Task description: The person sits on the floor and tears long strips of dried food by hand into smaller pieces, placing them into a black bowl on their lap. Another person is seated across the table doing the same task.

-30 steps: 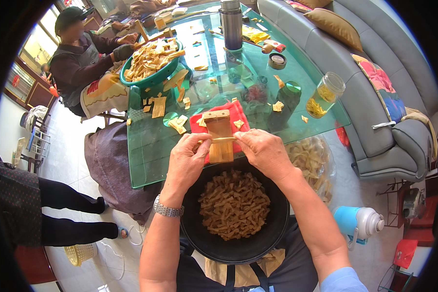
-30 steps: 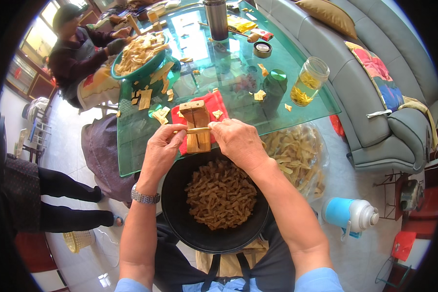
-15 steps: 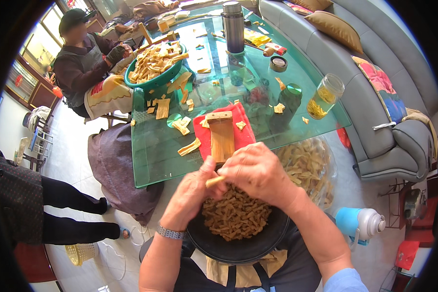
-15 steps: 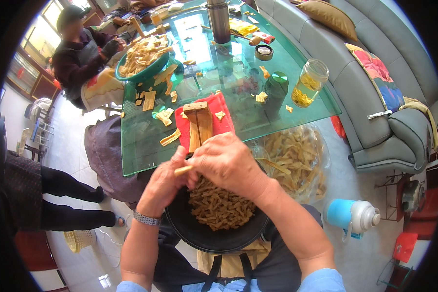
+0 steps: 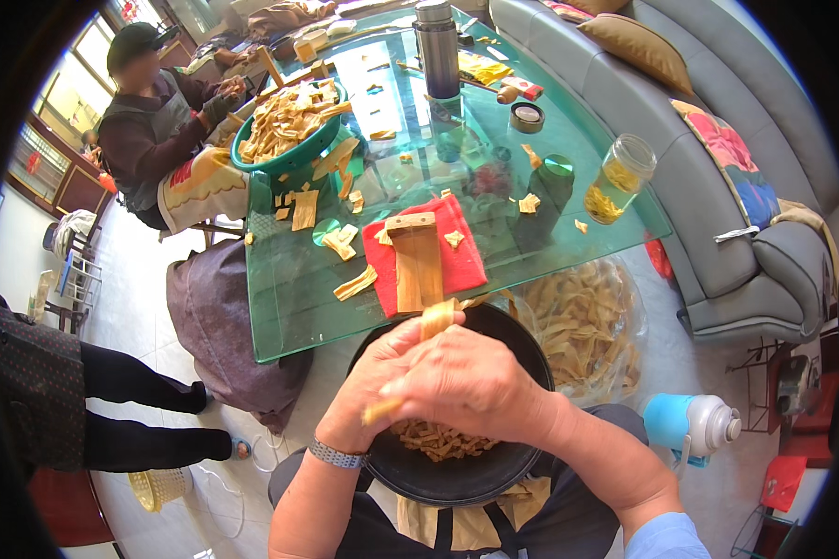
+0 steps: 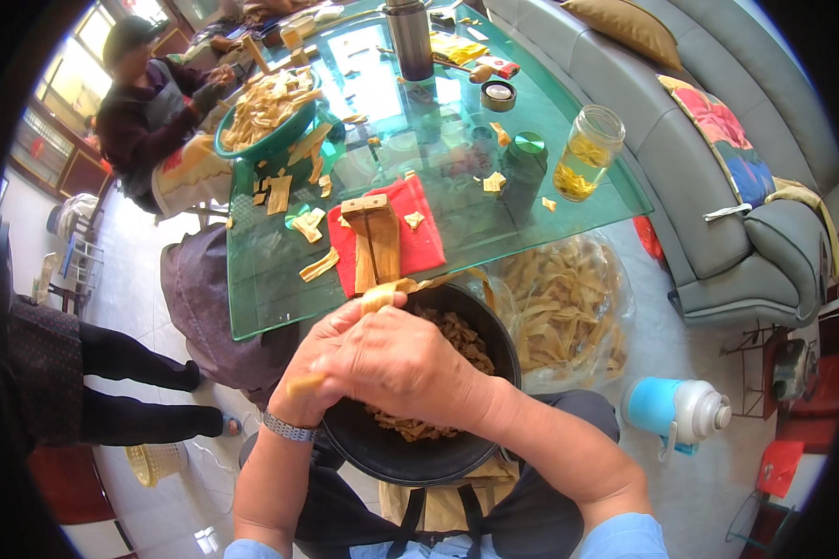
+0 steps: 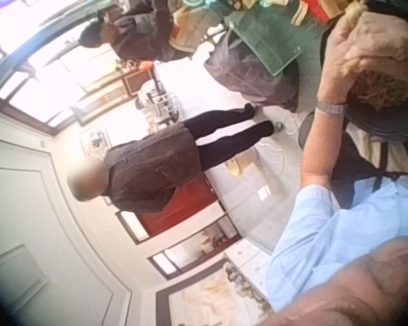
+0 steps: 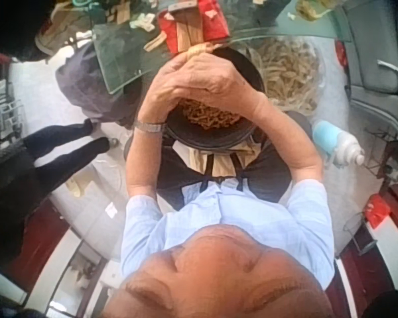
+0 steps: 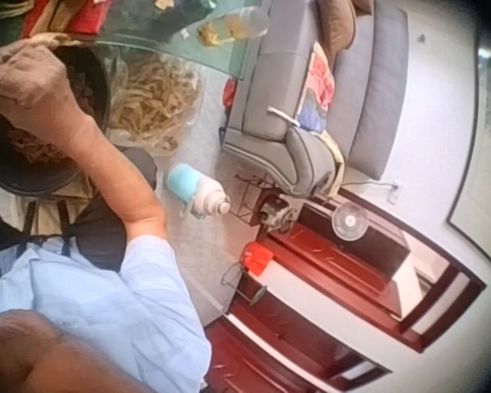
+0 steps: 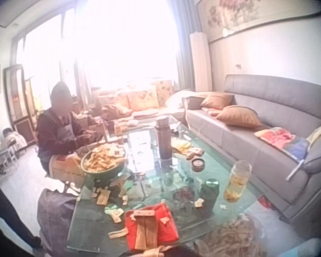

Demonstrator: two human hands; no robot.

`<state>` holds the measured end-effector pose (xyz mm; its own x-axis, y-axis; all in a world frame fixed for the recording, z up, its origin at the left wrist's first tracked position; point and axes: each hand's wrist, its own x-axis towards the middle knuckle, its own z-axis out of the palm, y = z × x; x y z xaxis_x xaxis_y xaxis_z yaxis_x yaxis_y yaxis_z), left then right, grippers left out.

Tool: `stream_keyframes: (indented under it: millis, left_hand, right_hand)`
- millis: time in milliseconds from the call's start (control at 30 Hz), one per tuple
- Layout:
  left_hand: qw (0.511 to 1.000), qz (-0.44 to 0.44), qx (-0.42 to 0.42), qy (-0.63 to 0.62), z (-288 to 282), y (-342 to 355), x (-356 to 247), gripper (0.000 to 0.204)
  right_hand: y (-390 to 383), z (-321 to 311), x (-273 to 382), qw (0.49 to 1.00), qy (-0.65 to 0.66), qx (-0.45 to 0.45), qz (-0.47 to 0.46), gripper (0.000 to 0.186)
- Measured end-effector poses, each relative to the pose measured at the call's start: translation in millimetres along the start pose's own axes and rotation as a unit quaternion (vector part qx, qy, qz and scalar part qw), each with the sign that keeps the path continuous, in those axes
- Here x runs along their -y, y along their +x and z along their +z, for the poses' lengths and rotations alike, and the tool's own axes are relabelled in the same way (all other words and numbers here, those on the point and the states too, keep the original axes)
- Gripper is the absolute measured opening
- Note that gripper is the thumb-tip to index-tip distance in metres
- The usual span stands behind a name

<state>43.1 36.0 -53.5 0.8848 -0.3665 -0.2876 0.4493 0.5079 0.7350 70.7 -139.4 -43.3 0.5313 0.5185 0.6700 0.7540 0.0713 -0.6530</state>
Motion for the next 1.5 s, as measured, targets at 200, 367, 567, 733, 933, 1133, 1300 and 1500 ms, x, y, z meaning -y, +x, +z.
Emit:
stream_keyframes:
  millis: [200,367,567,733,933,1133,1300,1500]
  left_hand:
    - [0.955,-0.009,-0.017,0.295,-15.1,-1.3,14.5,0.023]
    - [0.9,-0.018,-0.013,0.435,1.5,-7.2,5.6,0.019]
    - [0.806,0.131,-0.092,0.569,-4.1,-11.2,3.6,0.019]
    - [0.773,0.235,-0.089,0.583,-4.5,-9.0,9.6,0.023]
    - [0.81,0.198,-0.082,0.545,-9.6,-5.9,7.1,0.02]
    - [0.838,0.195,-0.114,0.496,-11.7,-7.0,12.8,0.016]
    - [0.944,0.078,-0.083,0.311,-5.5,-5.9,1.3,0.02]
    - [0.985,0.081,-0.083,0.128,-17.5,-0.4,12.8,0.029]
  right_hand:
    - [-0.2,-0.7,-8.2,0.985,0.025,-0.079,0.153,0.015]
    - [-5.3,-0.1,-23.9,0.977,-0.039,-0.044,0.207,0.017]
    - [-13.5,-7.0,-36.3,0.933,-0.044,0.073,0.349,0.028]
    - [-17.3,-6.0,-51.3,0.901,0.073,0.156,0.398,0.035]
    - [-19.8,-13.1,-51.2,0.823,0.209,0.175,0.499,0.041]
    - [-12.8,-13.7,-32.2,0.877,0.149,0.087,0.448,0.033]
    - [-12.3,-19.1,-33.3,0.899,0.109,0.049,0.42,0.022]
    - [-13.9,-17.1,-34.4,0.905,0.079,0.057,0.413,0.023]
